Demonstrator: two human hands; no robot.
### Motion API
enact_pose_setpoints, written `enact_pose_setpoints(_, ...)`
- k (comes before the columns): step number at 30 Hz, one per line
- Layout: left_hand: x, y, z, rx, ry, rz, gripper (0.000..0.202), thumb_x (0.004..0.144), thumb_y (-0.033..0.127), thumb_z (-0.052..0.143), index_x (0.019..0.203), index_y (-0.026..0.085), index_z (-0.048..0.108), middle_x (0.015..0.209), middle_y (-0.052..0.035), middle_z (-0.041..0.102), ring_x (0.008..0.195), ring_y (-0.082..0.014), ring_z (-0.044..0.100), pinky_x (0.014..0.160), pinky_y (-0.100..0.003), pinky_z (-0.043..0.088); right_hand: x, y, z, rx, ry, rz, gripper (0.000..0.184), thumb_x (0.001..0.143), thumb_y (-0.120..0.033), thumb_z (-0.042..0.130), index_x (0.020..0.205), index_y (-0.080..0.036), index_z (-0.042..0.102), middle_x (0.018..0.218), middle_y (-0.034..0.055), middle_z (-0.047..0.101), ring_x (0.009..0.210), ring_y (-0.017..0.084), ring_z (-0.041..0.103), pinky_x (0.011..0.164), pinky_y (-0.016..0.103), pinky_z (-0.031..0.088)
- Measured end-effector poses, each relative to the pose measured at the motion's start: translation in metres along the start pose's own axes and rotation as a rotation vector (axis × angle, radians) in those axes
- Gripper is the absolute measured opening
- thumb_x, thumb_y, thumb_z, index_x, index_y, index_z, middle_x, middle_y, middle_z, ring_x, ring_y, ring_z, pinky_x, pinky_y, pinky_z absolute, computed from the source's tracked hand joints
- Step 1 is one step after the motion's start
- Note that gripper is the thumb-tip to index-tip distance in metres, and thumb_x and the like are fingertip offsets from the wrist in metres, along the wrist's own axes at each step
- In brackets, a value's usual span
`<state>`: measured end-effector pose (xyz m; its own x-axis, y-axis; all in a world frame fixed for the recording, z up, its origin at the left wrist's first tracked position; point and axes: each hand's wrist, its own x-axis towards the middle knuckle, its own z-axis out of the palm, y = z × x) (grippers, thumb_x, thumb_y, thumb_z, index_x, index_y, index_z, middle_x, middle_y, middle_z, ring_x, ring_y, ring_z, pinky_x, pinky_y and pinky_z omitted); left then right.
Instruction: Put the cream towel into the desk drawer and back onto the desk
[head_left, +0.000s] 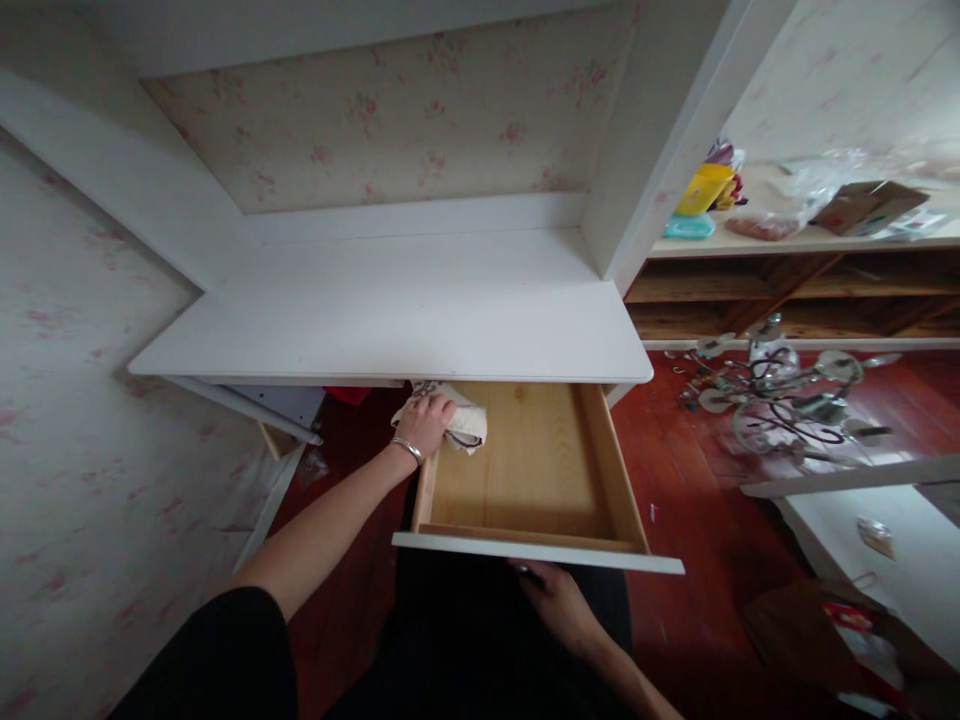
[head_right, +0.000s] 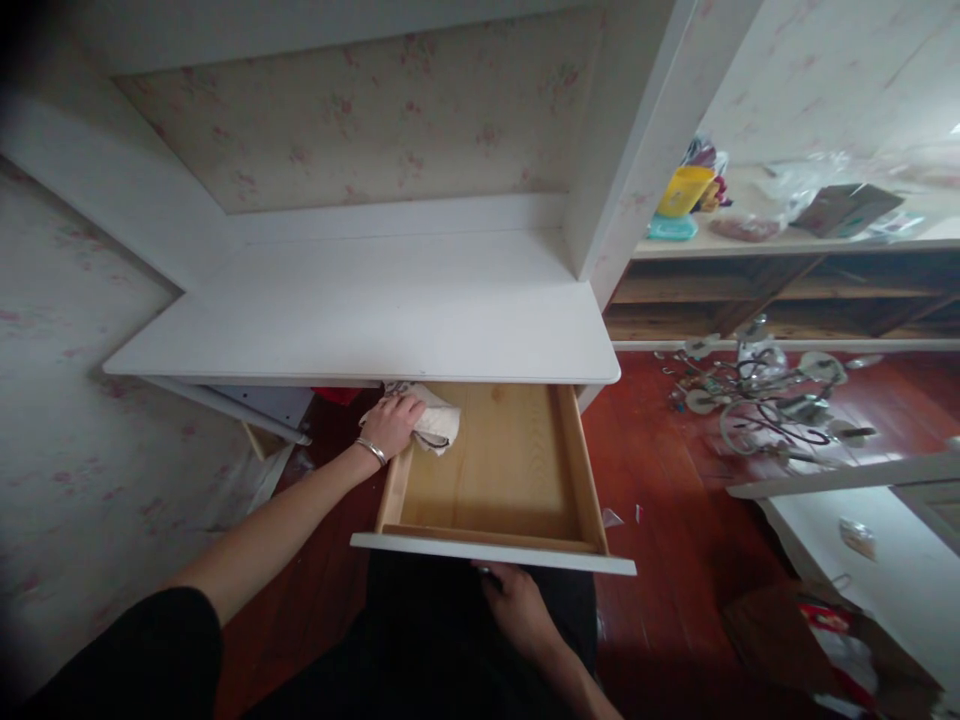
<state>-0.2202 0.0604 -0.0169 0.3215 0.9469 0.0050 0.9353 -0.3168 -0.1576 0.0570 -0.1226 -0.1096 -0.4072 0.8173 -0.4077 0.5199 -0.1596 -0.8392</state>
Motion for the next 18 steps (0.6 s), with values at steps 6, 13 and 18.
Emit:
enact_pose_setpoints(6, -0.016, -0.003, 0.018, -0.062, 0.023, 0.056, 0.042, 0.076, 0.003, 0.047, 0.114, 0.020, 0.057, 0.136, -0.0112, 0.047, 0.129, -0.0287, 0.039, 0.093, -0.040, 0.045, 0.003, 0.003, 0.000, 0.018, -0.001, -0.022, 0.037, 0.083, -0.024, 0.046, 0.113, -0.022, 0.068, 0.119, 0.0038, 0.067, 0.118, 0.023, 0.056, 0.106, 0.039, 0.036)
enact_pose_setpoints(13, 0.016, -0.003, 0.028, 0.017, 0.078, 0.051, 0.034, 0.087, 0.007, 0.038, 0.110, 0.021, 0.058, 0.128, -0.0126, 0.052, 0.122, -0.0264, 0.047, 0.091, -0.041, 0.046, 0.001, 0.000, -0.001, 0.010, -0.001, -0.022, 0.036, 0.084, -0.023, 0.046, 0.113, -0.024, 0.067, 0.119, 0.0021, 0.067, 0.117, 0.021, 0.057, 0.106, 0.037, 0.037)
enact_pose_setpoints(18, 0.035, 0.005, 0.023, 0.064, 0.052, -0.020, 0.035, 0.091, 0.009, 0.032, 0.113, 0.021, 0.056, 0.115, -0.0134, 0.057, 0.105, -0.0234, 0.056, 0.077, -0.034, 0.049, -0.001, -0.002, 0.001, -0.033, 0.020, -0.010, 0.038, 0.082, -0.021, 0.046, 0.113, -0.022, 0.067, 0.117, 0.0027, 0.068, 0.115, 0.020, 0.058, 0.104, 0.035, 0.039)
